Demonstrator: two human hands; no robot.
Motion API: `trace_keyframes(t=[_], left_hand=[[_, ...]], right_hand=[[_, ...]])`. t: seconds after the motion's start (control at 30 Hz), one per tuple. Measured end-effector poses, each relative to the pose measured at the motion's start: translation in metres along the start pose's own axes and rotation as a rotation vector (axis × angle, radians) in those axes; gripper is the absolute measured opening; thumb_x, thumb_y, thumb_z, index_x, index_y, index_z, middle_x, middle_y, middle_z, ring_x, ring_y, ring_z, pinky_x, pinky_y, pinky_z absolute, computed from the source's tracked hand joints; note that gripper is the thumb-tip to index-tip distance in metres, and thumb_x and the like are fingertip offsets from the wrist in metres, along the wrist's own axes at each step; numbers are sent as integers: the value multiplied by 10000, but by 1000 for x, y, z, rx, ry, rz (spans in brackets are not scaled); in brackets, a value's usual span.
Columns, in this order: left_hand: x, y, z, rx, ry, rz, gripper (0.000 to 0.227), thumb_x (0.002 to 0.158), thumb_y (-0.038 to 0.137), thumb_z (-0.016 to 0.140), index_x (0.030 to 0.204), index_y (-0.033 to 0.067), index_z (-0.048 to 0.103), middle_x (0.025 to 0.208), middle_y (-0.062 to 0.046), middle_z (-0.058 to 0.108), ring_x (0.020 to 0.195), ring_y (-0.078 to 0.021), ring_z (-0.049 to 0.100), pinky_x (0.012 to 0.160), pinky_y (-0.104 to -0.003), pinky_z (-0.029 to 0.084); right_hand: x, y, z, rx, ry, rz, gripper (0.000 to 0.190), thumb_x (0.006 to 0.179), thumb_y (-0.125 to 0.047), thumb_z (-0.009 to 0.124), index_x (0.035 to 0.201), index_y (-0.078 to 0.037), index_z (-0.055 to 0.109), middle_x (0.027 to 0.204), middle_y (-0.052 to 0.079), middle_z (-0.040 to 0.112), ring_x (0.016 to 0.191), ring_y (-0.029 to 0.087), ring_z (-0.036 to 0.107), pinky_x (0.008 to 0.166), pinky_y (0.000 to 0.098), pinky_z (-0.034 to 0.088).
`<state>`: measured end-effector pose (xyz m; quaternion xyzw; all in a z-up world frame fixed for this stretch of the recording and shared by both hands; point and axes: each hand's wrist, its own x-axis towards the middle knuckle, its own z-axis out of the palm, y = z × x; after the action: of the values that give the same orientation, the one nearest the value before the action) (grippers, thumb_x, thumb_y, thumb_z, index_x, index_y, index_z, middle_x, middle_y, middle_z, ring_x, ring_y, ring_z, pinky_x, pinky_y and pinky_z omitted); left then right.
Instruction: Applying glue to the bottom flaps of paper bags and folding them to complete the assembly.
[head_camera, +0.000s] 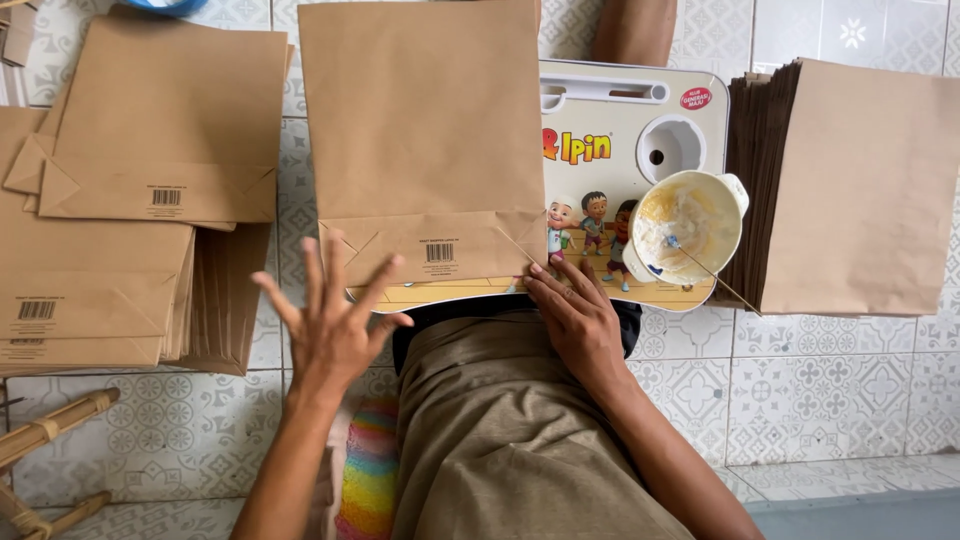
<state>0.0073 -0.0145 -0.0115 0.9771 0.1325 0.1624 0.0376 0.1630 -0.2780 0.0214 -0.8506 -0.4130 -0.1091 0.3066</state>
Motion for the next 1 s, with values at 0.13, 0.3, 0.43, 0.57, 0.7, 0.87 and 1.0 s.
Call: trace_keyframes(t=[0.13,0.3,0.43,0.57,0.7,0.87,1.0], left_hand=[[7,-19,-5,25,-18,-216,860,926,861,71,1478,432,572,1672,-259,233,1501,-491,82,1001,-813,-105],[32,37,8,-106,45,-60,679,978,681,453,1543,307,490,1592,-348,308,1427,-628,256,987,-873,18],[57,93,21,-301,-27,115,631,910,681,501,1479,409,512,1629,-189,338,1491,-469,296,1065,-859,71],[69,101,18,-241,-21,273,627,942,706,398,1437,356,556,1585,-161,424,1483,-375,364,1066,-830,187],[77,90,18,-221,-33,331,624,949,723,352,1413,364,566,1516,-120,510,1419,-299,473,1070,-735,318],[86,80,12,-258,-57,317,598,991,682,293,1416,359,562,1515,-61,530,1399,-241,504,1051,-628,382],[92,66,11,-314,-58,280,544,1022,627,319,1375,330,606,1460,-55,591,1348,-239,562,1014,-482,461]], right_hand=[[2,0,2,-9,16,-4,154,967,-157,726,1095,-192,804,1159,-9,788,1198,247,698,1130,433,460],[-2,1,2,-18,21,-23,177,966,-170,727,1127,-195,796,1183,-28,781,1206,241,696,1123,438,470],[-1,6,3,-35,21,-20,184,948,-166,748,1121,-208,798,1179,-17,783,1188,245,705,1117,452,482],[-7,16,5,-58,39,-80,213,957,-180,718,1158,-191,786,1141,40,759,1080,272,715,1021,457,533],[-5,22,7,-127,-27,-74,298,973,-259,673,1253,-229,768,1075,59,671,977,283,666,901,462,542],[1,26,7,-96,-116,-29,476,887,-441,760,1307,-218,748,1025,73,620,911,281,616,861,449,552],[5,26,2,-39,-116,-35,490,769,-393,884,1184,-150,789,1006,121,660,870,299,630,811,426,566]])
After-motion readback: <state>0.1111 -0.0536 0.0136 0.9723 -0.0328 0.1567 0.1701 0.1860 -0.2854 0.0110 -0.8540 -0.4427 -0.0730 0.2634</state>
